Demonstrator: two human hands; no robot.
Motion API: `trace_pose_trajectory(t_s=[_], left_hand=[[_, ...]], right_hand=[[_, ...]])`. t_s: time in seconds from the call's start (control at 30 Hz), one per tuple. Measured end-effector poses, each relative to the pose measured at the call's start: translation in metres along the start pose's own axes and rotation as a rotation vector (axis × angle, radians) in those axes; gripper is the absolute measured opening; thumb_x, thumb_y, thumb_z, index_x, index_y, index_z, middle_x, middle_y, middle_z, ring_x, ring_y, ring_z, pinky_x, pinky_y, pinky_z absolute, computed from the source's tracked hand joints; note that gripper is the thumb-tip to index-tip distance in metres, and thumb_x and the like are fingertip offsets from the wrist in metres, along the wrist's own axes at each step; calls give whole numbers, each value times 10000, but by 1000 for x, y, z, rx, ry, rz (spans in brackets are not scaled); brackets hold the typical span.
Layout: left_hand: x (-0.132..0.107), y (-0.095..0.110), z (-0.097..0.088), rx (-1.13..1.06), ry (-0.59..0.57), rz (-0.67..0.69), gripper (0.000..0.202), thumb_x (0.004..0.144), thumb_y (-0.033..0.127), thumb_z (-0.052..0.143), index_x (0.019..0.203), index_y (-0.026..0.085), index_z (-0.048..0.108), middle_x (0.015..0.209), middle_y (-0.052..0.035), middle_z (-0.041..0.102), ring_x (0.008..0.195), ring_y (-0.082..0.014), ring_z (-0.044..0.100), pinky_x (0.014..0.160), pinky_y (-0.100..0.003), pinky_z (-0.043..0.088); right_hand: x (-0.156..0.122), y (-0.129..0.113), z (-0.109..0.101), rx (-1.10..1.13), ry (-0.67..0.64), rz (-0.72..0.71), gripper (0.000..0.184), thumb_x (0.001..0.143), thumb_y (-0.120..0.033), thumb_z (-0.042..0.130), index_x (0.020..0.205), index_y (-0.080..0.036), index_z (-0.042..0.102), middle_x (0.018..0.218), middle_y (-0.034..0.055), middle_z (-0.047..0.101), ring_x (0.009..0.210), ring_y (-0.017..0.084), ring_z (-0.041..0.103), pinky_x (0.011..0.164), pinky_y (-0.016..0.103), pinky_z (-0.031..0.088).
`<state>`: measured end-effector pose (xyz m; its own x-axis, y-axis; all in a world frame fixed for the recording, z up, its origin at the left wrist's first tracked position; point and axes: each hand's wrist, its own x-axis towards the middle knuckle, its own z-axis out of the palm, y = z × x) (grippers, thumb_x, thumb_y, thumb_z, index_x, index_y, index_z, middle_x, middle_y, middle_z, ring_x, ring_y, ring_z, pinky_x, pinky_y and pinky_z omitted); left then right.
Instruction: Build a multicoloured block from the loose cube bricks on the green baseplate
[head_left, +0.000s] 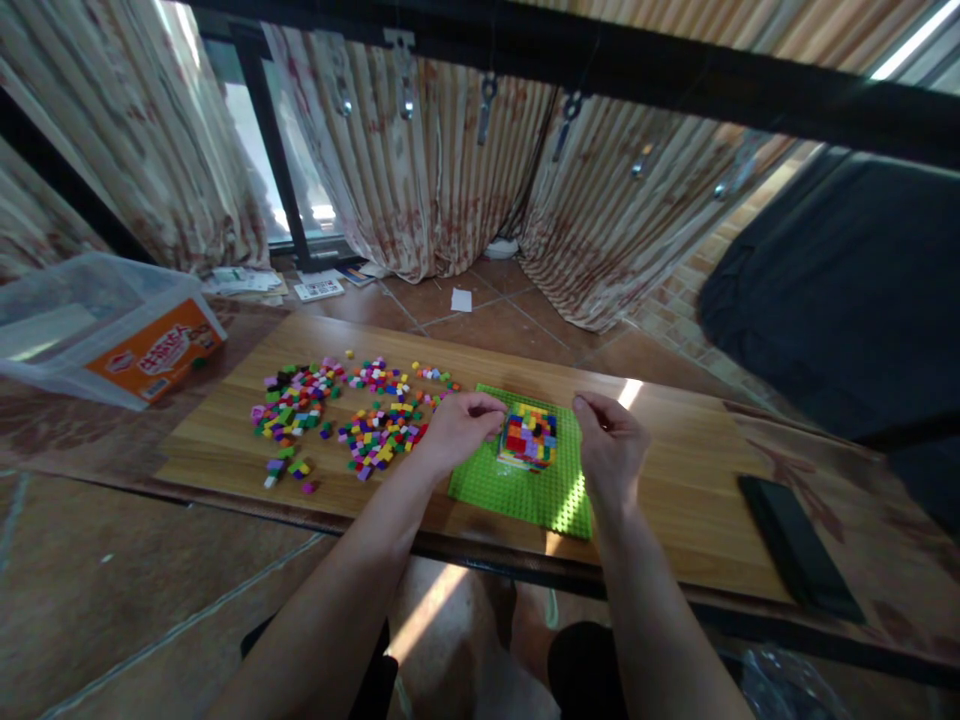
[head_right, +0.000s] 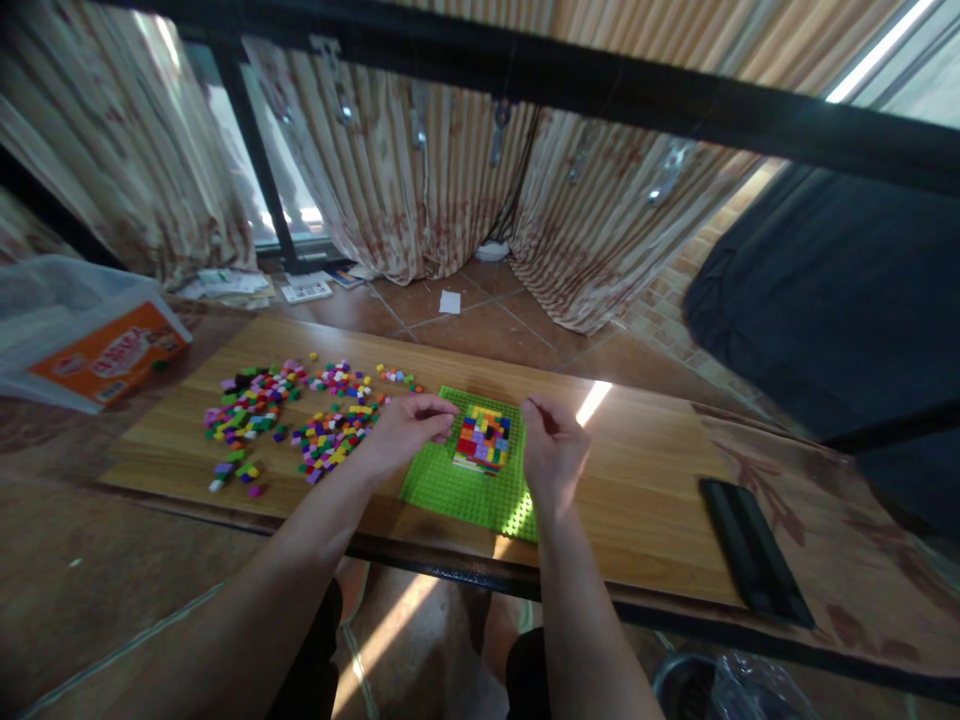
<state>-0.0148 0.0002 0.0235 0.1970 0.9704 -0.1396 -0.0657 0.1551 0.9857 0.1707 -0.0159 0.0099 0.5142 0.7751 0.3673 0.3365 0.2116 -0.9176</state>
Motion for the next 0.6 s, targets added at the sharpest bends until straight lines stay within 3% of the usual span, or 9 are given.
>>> trace_pose_trajectory(t_s=[0.13, 0.27, 0.6], left_hand=[[1, -1, 0, -22, -3, -3, 84, 718, 95, 627, 758, 134, 691, 573, 23, 621, 522, -79, 545, 582, -218, 472], [3, -2, 1, -17, -9, -5, 78, 720, 95, 628, 758, 130, 686, 573, 25, 619, 514, -75, 540, 577, -217, 475], [3, -1, 1, -25, -11, -3, 80, 700, 109, 650, 767, 126, 690, 581, 21, 624, 528, -77, 552, 572, -212, 475]], right_hand=[[4, 0, -4, 61, 52, 113, 246, 699, -373, 684, 813, -160, 727, 734, 30, 700, 636, 151, 604, 586, 290, 486], [2, -2, -1, 107, 16, 120, 201, 674, -324, 690, 786, -159, 713, 662, 6, 665, 552, 118, 547, 530, 263, 451], [-7, 0, -13, -23, -218, 17, 180, 758, -351, 659, 823, -189, 703, 729, 20, 714, 655, 156, 637, 638, 303, 529]])
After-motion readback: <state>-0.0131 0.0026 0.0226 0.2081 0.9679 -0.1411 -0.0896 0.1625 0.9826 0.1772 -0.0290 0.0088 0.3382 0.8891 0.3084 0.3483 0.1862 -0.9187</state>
